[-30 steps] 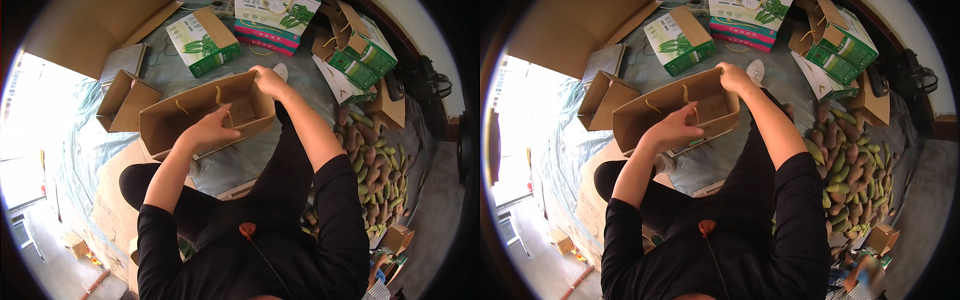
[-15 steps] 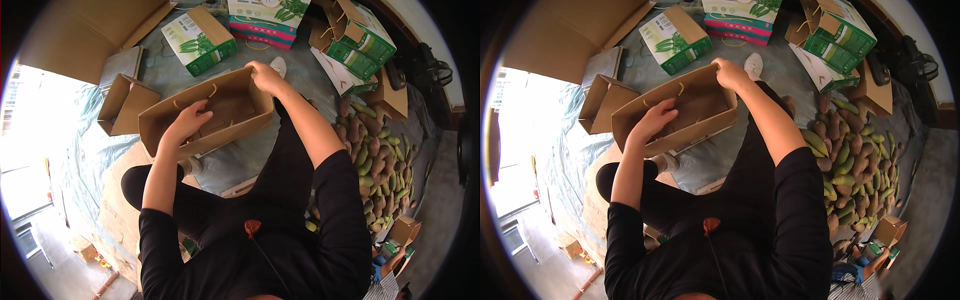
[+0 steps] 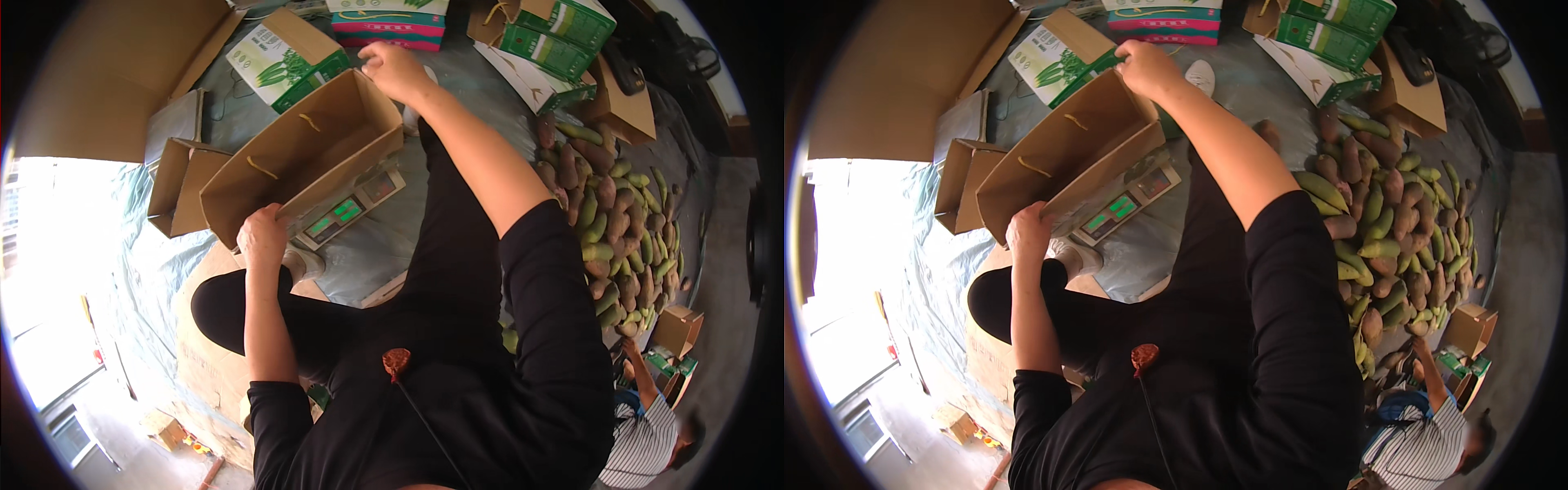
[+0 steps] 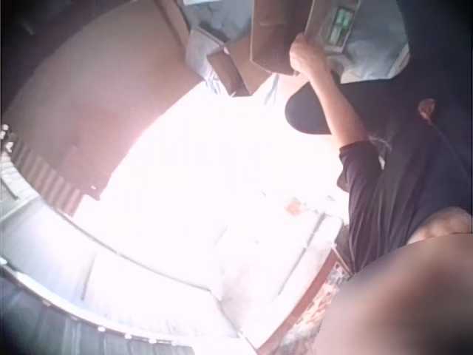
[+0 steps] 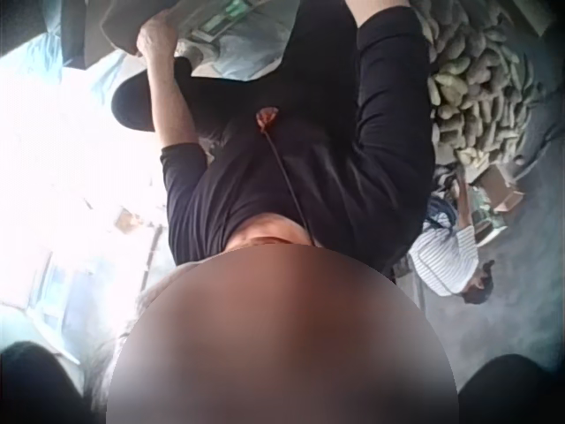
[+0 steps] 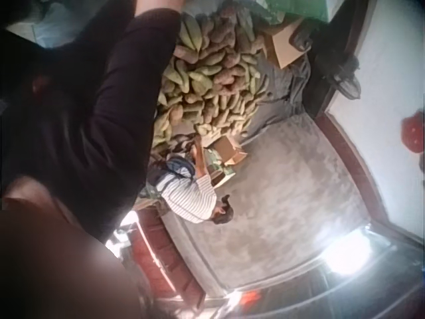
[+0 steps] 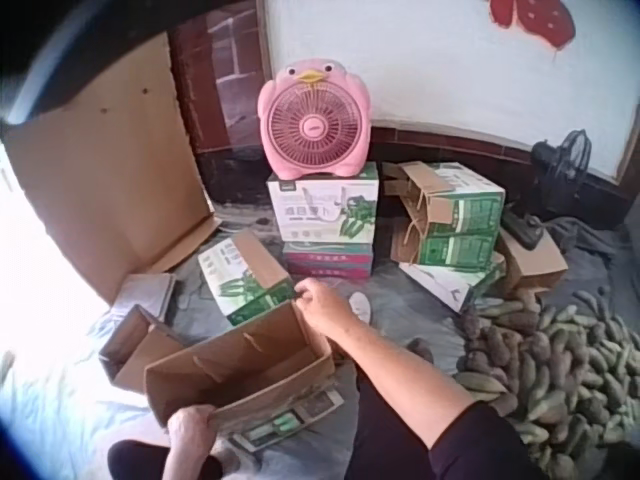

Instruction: Sorting, weighing, and packaging produce into boxes and bags.

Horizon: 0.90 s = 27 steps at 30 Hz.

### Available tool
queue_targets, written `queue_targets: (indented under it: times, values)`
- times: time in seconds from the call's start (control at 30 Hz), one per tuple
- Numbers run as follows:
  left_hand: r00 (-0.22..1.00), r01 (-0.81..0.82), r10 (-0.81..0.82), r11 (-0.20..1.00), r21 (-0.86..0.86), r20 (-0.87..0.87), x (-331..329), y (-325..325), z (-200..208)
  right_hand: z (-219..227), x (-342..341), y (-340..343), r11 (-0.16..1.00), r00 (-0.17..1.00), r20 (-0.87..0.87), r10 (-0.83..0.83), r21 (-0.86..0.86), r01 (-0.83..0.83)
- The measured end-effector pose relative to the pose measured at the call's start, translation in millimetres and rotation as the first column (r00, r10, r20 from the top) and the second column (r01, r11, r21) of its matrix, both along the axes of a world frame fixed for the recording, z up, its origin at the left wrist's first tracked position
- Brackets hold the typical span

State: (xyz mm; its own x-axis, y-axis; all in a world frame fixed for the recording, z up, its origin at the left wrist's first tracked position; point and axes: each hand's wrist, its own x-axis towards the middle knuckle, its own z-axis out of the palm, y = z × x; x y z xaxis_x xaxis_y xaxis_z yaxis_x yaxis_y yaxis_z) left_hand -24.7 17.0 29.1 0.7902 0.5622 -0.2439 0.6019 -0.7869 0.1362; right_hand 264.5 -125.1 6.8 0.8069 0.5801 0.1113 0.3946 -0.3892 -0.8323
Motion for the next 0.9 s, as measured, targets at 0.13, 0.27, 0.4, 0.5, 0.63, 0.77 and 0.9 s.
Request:
queue_targets:
  times: [0.13,0.27,0.4,0.5,0.63,0.77,0.9]
  values:
    - [0.999,-0.014,0.011,0.997,0.082,0.033,2.4,-3.4,-3.3,14.2,9.3,-73.2,0.989,0.999,-0.008,-0.047,0.139,0.048]
    - [0.999,0.032,-0.036,0.992,0.119,0.028,-2.5,6.7,-19.3,0.9,-2.9,-182.9,0.96,0.956,-0.119,-0.268,0.045,0.275]
    - [0.998,0.025,-0.031,0.994,0.104,0.055,-4.1,12.4,-15.1,-74.4,-44.4,-297.7,0.868,0.855,-0.152,-0.497,-0.104,0.486]
    - [0.992,0.072,-0.078,0.996,0.056,0.099,2.5,10.0,-14.2,-152.4,-110.5,-379.8,0.767,0.876,0.101,-0.471,-0.444,0.464]
    - [0.988,0.124,-0.114,0.988,-0.087,0.108,18.0,-3.6,-34.0,-260.4,-252.3,-465.3,0.551,0.98,0.04,-0.193,-0.823,0.142]
    - [0.98,0.145,-0.131,0.986,-0.084,0.152,-1.1,23.2,-29.2,-259.2,-307.1,-396.8,0.665,0.614,-0.631,-0.475,-0.714,-0.219]
    - [0.982,0.151,-0.148,0.988,-0.024,0.117,-1.7,26.1,-28.7,-259.0,-318.9,-405.8,0.72,0.592,-0.595,-0.543,-0.693,-0.036]
